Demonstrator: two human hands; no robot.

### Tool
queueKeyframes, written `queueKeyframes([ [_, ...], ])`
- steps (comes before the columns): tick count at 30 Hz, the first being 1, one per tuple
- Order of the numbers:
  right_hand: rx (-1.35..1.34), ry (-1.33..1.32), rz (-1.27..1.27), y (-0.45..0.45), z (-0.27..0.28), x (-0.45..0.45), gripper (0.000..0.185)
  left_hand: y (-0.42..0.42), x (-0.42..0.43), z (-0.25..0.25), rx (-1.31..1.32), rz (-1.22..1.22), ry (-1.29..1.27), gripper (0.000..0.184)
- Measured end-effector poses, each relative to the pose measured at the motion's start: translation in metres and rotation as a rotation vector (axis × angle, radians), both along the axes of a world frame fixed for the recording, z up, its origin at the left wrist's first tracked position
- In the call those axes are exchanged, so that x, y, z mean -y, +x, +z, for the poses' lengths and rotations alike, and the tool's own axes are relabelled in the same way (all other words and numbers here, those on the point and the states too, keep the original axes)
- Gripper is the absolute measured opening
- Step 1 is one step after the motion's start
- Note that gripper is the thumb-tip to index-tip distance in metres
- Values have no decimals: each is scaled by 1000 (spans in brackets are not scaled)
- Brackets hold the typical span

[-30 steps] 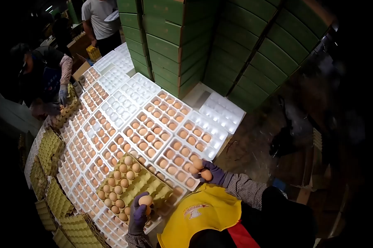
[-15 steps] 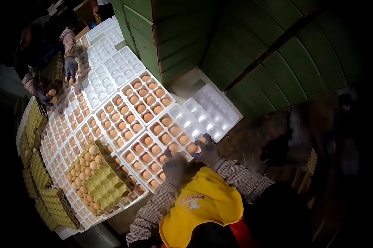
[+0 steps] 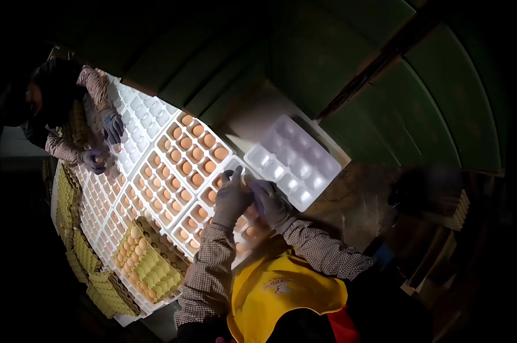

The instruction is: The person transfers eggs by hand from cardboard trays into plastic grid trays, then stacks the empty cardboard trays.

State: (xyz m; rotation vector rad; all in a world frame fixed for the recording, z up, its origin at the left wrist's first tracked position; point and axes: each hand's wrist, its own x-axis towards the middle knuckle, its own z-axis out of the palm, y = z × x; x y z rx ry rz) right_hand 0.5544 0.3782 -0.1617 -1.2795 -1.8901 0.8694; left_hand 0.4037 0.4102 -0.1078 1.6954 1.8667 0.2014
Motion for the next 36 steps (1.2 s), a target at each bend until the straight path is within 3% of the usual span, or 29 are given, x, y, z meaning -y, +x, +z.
queueKeyframes([
  [1, -37, 45, -36, -2, -4, -3, 40, -6, -5, -3, 44, 83, 119, 68],
  [4, -108, 59, -148, -7, -13, 4, 38, -11, -30, -13, -10, -5, 350, 56],
  [5, -96, 55, -133, -7, -14, 6, 38, -13, -37, -26, -24, -137, 304, 55],
  [7, -68, 73, -92, -7, -10, 1, 39, -11, -46, -26, -99, -131, 228, 58],
  [9, 87, 113, -39, -9, -8, -1, 38, -20, -13, -16, 6, -64, 408, 61],
  [11, 307, 134, 34, -12, 10, -5, 37, -43, 44, 13, 95, 93, 465, 55],
  [15, 353, 130, 52, -18, -9, -20, 36, -101, 205, 58, 416, 613, 325, 36],
  [17, 339, -54, 68, -25, -26, -24, 37, -123, 276, 82, 574, 859, 265, 32],
  [19, 395, -73, 111, -26, -34, -35, 45, -150, 336, 80, 612, 992, 323, 31],
  [21, 387, -423, 117, -30, 1, -62, 54, -180, 373, 84, 605, 1072, 413, 28],
  [22, 435, -306, 193, -15, -36, -79, 45, -199, 385, 87, 565, 1062, 434, 28],
  [23, 381, -398, 188, -18, -35, -86, 37, -217, 389, 90, 539, 1045, 452, 28],
  [25, 562, -461, 70, -57, 38, -63, 25, -259, 390, 94, 478, 1008, 462, 29],
  [26, 689, -457, 42, -65, 43, -61, 22, -281, 388, 87, 430, 989, 506, 29],
  [29, 1207, -396, 127, -84, 12, -77, 24, -341, 353, 82, 198, 790, 590, 31],
  [30, 1215, -139, 170, -121, 43, -51, 31, -354, 335, 82, 47, 645, 670, 31],
  [31, 843, 92, 86, -163, 50, -31, 31, -366, 316, 80, -69, 498, 677, 31],
  [32, 348, 283, 201, -216, 71, 4, 34, -373, 300, 75, -176, 358, 647, 28],
  [33, 127, 86, 446, -275, 115, 46, 36, -378, 288, 64, -281, 214, 606, 26],
  [34, 135, 131, 706, -316, 134, 76, 34, -382, 275, 44, -339, 226, 495, 25],
  [36, 399, 269, 808, -365, 96, 101, 34, -389, 266, 28, -377, 221, 365, 21],
])
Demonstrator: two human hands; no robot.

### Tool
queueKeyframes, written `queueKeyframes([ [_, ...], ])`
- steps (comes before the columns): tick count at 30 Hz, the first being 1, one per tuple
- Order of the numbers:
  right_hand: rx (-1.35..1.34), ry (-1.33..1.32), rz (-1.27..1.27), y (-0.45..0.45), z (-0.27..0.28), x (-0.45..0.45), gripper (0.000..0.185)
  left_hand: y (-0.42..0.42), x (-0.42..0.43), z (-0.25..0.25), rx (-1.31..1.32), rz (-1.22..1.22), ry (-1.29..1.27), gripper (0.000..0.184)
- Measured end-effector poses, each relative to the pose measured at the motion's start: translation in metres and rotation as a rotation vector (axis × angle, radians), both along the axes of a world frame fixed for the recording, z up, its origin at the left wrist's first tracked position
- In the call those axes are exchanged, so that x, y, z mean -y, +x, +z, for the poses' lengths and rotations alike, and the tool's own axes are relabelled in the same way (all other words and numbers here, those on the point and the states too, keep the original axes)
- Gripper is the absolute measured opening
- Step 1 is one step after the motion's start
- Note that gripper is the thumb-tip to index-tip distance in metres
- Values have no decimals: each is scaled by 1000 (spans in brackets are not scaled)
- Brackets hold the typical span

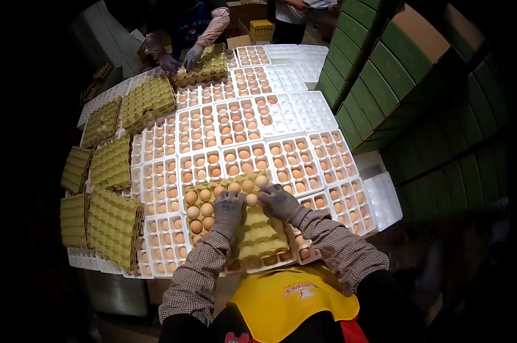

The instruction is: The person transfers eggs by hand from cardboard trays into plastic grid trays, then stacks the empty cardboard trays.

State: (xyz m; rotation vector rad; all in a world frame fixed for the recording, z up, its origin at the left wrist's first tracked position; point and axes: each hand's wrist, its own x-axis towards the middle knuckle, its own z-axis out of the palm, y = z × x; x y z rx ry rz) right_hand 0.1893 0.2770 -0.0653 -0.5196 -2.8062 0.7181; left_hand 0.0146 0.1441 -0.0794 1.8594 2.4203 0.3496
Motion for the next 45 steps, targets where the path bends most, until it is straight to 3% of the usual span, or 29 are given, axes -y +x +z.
queueKeyframes([
  [3, 95, -61, -11, -10, -4, -13, 36, -26, 11, 39, 488, 6, -18, 21],
  [4, -66, -304, -59, 1, -7, -21, 30, -31, 16, 35, 949, 184, 188, 26],
  [5, -204, -940, -246, 8, -19, -25, 23, -44, 13, 34, 1472, 336, 272, 33],
  [7, -639, -1607, -526, 12, -13, -45, 24, -60, 2, 25, 1336, 242, 235, 36],
  [9, -366, -1008, -339, -8, -22, -54, 22, -22, -13, 50, 595, -21, 82, 26],
  [11, -8, -469, -214, -38, 8, -50, 19, 20, -23, -2, 58, -22, 18, 25],
  [13, 193, 117, -13, -54, -1, -38, 28, 34, -28, 4, 33, 17, -40, 30],
  [17, 155, -195, 57, -39, 15, -72, 33, -6, -17, 55, 770, 261, 132, 32],
  [19, 29, -245, -13, -44, 11, -73, 38, -37, -22, 51, 436, 239, 149, 31],
  [21, 62, -131, -32, -66, 16, -57, 32, -39, -33, 53, 274, 137, -153, 29],
  [22, 437, -85, 57, -84, 25, -46, 33, -40, -40, 56, 182, 70, -299, 28],
  [24, 344, -169, -253, -104, -3, -19, 52, -33, -47, 11, -25, 87, -303, 35],
  [25, 272, -216, -403, -115, -19, -8, 62, -29, -57, 18, -99, 56, -553, 30],
  [26, 143, -241, -375, -115, -37, -12, 66, -32, -54, 1, -150, 37, -376, 23],
  [27, 35, -243, -422, -118, -56, -19, 60, -26, -58, 28, -17, 21, -334, 22],
  [28, 373, -80, -1, -93, -16, -42, 62, -24, -55, 35, -36, 54, -183, 25],
  [29, 46, -343, -130, -51, 13, -52, 64, -42, -55, 40, 69, 0, -278, 30],
  [31, -386, -680, -285, 34, 8, -67, 65, -60, -37, 23, 365, 110, 43, 32],
  [32, -480, -830, -369, 90, 7, -75, 61, -40, -39, 48, 649, 276, -48, 30],
  [33, -552, -533, -403, 151, -20, -92, 56, -8, -43, 69, 843, 439, -107, 30],
  [34, -667, -710, -572, 218, -33, -97, 48, 36, -53, 84, 944, 371, -102, 31],
  [35, -481, -813, -727, 290, -4, -105, 60, 81, -63, 93, 1047, 312, -92, 32],
  [37, -384, -611, -912, 415, -42, -118, 62, 153, -91, 44, 778, -281, 30, 35],
  [38, -237, -458, -858, 461, -32, -123, 56, 221, -116, 62, 1042, -211, -127, 39],
  [39, -38, -73, -684, 495, -16, -133, 41, 273, -141, 53, 944, -396, -113, 42],
  [40, -114, -589, -813, 514, -17, -147, 36, 324, -163, 43, 910, -471, -128, 41],
  [42, -9, -741, -662, 533, -26, -166, 29, 409, -201, 28, 805, -533, -160, 39],
  [44, 267, 28, -117, 530, -39, -192, 27, 465, -231, -2, 628, -583, -183, 38],
  [45, 281, 38, -41, 522, -53, -199, 30, 483, -238, -17, 564, -564, -262, 37],
])
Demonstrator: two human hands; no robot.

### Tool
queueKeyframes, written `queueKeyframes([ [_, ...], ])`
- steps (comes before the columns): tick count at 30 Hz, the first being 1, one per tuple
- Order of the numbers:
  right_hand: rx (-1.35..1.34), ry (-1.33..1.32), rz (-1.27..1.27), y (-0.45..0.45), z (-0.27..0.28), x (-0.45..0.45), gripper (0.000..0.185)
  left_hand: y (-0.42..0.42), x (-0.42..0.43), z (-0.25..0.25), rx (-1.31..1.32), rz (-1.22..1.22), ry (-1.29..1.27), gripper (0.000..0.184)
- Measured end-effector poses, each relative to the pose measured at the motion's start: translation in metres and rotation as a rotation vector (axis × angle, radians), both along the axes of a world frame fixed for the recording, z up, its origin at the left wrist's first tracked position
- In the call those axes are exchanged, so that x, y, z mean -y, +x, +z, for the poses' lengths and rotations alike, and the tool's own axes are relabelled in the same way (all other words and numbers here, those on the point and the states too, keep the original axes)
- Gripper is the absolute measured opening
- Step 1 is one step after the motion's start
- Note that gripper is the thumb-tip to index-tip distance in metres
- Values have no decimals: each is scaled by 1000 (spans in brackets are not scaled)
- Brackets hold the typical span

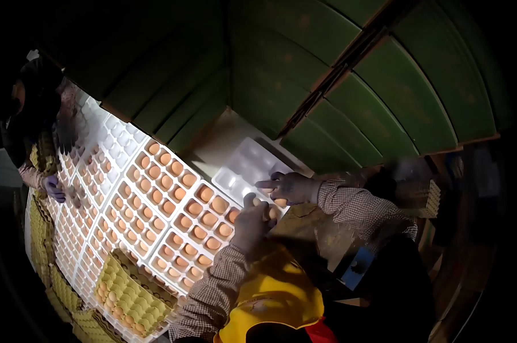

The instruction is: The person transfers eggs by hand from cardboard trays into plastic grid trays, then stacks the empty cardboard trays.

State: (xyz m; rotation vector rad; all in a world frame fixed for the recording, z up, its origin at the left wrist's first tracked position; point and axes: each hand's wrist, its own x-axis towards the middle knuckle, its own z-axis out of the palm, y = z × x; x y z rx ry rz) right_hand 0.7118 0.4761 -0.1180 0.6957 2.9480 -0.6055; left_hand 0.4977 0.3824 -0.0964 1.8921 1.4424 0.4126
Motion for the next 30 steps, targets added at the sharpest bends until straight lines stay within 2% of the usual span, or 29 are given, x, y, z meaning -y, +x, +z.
queueKeyframes([
  [1, 27, -7, -13, -2, -9, -3, 29, 9, -6, -18, -147, -51, -89, 37],
  [2, 51, -10, -31, -6, -2, -7, 27, 11, -5, -13, -134, -12, -58, 38],
  [5, -151, -256, -73, -6, -5, -31, 27, -1, -17, -6, -108, 128, 17, 40],
  [6, -292, -290, -194, -18, 15, -36, 25, -5, -28, -11, -86, 256, 53, 39],
  [8, -858, -378, -510, -58, -13, -38, 26, -13, -61, -36, -47, 335, 106, 40],
  [10, -777, -183, -535, -75, -40, -38, 28, -12, -70, -50, -346, 226, 236, 39],
  [11, -728, -130, -504, -76, -50, -35, 29, -14, -59, -45, -375, 238, 323, 43],
  [12, -678, -91, -479, -79, -57, -27, 30, -20, -47, -25, -245, 303, 364, 44],
  [13, -837, -69, -526, -82, -59, -22, 32, -33, -24, -14, -139, 332, 383, 43],
  [14, -786, 53, -623, -88, -37, -13, 34, -50, 0, -9, -28, 366, 420, 42],
  [16, -763, -137, -589, -98, -17, 2, 33, -86, 65, -6, -2, 458, 357, 37],
  [17, -666, -271, -550, -116, -7, 13, 32, -101, 95, -5, 53, 507, 297, 35],
  [18, -600, -105, -417, -132, -10, 21, 35, -114, 124, -1, 109, 552, 233, 32],
  [20, -321, -252, -435, -158, -46, 24, 32, -139, 168, 17, 145, 581, 146, 29],
  [21, -179, -121, -443, -169, -49, 22, 31, -149, 184, 29, 157, 601, 120, 27],
  [22, -190, -181, -489, -177, -55, 19, 32, -163, 197, 35, 160, 590, 148, 27],
  [24, 71, -16, -549, -192, -57, 20, 37, -186, 224, 35, 221, 680, 132, 27],
  [26, 221, 100, -540, -194, -80, 22, 42, -212, 243, 45, 272, 727, 176, 25],
  [27, 171, 88, -511, -187, -81, 23, 44, -230, 254, 56, 218, 679, 235, 27],
  [28, 155, -131, -542, -197, -61, 21, 41, -253, 269, 69, 142, 650, 285, 29],
  [29, -3, -73, -510, -225, -26, 40, 35, -278, 281, 94, 36, 668, 330, 28],
  [30, -152, -4, -486, -252, 11, 50, 30, -314, 303, 90, 50, 837, 339, 29],
])
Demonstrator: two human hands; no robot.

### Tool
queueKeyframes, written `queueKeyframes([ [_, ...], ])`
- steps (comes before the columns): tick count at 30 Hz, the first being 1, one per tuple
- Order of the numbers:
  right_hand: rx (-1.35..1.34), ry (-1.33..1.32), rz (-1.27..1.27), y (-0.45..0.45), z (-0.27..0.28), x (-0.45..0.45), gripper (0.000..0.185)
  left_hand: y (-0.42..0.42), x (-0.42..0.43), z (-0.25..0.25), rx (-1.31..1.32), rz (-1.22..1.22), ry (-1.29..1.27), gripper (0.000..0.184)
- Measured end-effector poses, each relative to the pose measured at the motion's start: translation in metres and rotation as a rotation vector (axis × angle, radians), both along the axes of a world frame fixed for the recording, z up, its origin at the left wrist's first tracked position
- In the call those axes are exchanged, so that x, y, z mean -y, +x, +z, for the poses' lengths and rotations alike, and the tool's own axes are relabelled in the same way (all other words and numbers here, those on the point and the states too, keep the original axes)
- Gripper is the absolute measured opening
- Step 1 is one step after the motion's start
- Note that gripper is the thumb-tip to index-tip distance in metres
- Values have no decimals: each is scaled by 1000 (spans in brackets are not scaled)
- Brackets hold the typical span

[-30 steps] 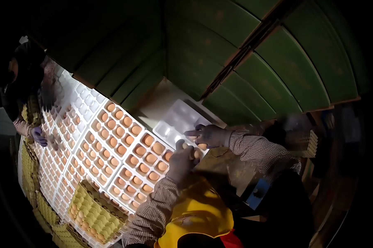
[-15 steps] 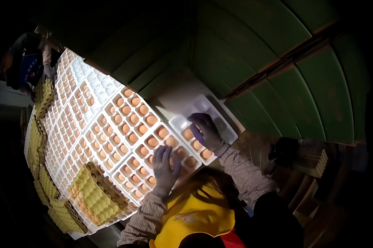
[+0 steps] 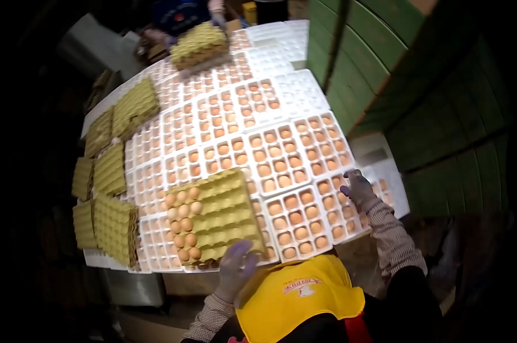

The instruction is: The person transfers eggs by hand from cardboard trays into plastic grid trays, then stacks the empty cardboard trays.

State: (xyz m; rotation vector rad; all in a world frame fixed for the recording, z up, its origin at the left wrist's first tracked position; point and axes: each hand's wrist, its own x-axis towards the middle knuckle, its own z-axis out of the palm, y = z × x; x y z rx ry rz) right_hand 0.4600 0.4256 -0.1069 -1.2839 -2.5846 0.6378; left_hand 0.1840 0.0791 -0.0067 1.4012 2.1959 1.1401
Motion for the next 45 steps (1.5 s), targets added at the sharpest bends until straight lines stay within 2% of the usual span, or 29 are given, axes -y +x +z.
queueKeyframes([
  [1, -207, -118, 19, -52, 33, 15, 28, -35, 19, -6, 62, 133, 21, 30],
  [2, -396, -253, 5, -108, 56, 49, 25, -68, 28, -16, 259, 397, 51, 27],
  [3, -503, -346, 130, -162, 68, 81, 24, -110, 36, -35, 209, 514, 41, 32],
  [4, -524, -354, 415, -213, 77, 110, 27, -142, 28, -27, 143, 475, 40, 36],
  [5, -439, -341, 555, -259, 91, 139, 31, -171, 19, -25, -26, 415, -12, 37],
  [6, -463, -115, 635, -304, 61, 161, 34, -189, 12, -9, -170, 268, -184, 36],
  [8, -308, -186, 568, -360, 60, 201, 33, -202, 8, 5, -313, 56, -335, 33],
  [9, -238, -80, 544, -377, 54, 216, 33, -200, 10, 13, -366, 42, -419, 32],
  [11, -3, 80, 510, -395, 12, 240, 36, -218, 21, -16, -360, 70, -454, 32],
  [12, -40, 69, 503, -395, 6, 249, 35, -228, 27, -30, -362, 78, -460, 31],
  [14, -127, 79, 482, -396, 0, 237, 34, -239, 21, -48, -281, 136, -259, 31],
  [15, -276, -69, 519, -388, -11, 218, 30, -237, 18, -34, -232, 134, -258, 30],
  [16, -389, -440, 387, -373, 22, 211, 38, -242, 16, -33, -236, 111, -258, 30],
  [18, -827, -1217, -88, -374, 47, 199, 32, -250, 12, -32, -243, 71, -261, 31],
  [20, -1104, -1299, -260, -388, 43, 181, 31, -276, -2, -38, -187, 178, -117, 36],
  [22, -457, -647, 185, -408, 46, 167, 35, -294, -18, -37, -397, -125, -156, 41],
  [24, 140, 150, 637, -432, 28, 184, 39, -301, -39, -28, -237, -293, -499, 58],
  [25, 155, 82, 522, -436, 26, 195, 44, -305, -47, -38, -443, -360, -501, 70],
  [27, 29, -54, 540, -426, 29, 187, 43, -309, -47, -49, -421, -390, -438, 73],
  [29, -15, -262, 495, -412, 65, 180, 40, -308, -45, -42, -400, -403, -444, 73],
  [32, -631, -297, 232, -397, 47, 190, 35, -309, -38, -58, -298, -296, -344, 72],
  [33, -673, -417, 95, -398, 43, 195, 27, -314, -37, -62, -162, -264, -319, 74],
  [36, -477, -344, 222, -389, 40, 206, 25, -318, -36, -69, -607, -398, -190, 68],
  [37, -392, -375, 256, -388, 54, 210, 25, -318, -36, -65, -576, -394, -209, 68],
  [40, -237, -258, 353, -392, 49, 216, 27, -313, -53, -46, -423, -407, -474, 70],
  [41, -198, -328, 304, -392, 52, 220, 29, -318, -52, -33, -225, -401, -500, 70],
  [42, -154, -244, 328, -394, 55, 224, 31, -327, -40, -41, -57, -296, -219, 63],
  [44, -76, -79, 361, -400, 59, 229, 35, -355, -21, -54, 607, -20, 92, 47],
  [45, -53, -43, 423, -407, 62, 232, 34, -366, -9, -61, 1136, 72, 309, 35],
])
